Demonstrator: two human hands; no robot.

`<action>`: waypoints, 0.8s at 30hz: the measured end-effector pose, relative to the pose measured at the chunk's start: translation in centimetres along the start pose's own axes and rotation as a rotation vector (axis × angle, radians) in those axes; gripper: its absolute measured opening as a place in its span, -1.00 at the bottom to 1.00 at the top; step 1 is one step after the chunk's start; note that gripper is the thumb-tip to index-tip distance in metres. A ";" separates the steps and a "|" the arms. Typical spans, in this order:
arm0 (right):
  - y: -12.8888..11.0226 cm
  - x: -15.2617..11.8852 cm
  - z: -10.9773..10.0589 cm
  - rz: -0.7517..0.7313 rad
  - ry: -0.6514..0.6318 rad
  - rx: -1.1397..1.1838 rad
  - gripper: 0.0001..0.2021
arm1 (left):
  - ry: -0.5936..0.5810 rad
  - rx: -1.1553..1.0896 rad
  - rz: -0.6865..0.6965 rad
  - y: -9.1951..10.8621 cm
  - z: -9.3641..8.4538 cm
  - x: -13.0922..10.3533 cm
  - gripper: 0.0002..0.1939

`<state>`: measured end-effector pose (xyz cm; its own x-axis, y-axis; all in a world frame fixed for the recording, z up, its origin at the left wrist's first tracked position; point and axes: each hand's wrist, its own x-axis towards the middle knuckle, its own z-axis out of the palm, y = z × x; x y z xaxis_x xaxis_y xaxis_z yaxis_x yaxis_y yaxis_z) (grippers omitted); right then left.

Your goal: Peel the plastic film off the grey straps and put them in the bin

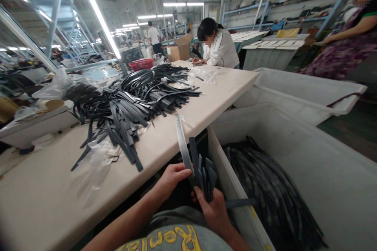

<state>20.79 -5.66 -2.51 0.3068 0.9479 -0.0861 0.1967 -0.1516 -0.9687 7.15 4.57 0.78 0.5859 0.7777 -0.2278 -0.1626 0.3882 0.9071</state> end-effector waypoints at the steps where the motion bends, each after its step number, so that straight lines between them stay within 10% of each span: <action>1: -0.1 0.3 0.0 -0.020 0.028 -0.003 -0.58 | -0.050 0.001 -0.023 -0.3 0.2 0.1 -0.62; 24: 2.6 -0.7 -0.1 -0.190 0.139 -0.078 -0.67 | -0.166 0.081 -0.086 -0.7 1.4 0.0 -0.56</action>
<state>21.16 -6.71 -4.92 0.3817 0.9145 0.1342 0.3325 -0.0004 -0.9431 8.39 3.55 0.64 0.7189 0.6484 -0.2506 -0.0460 0.4040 0.9136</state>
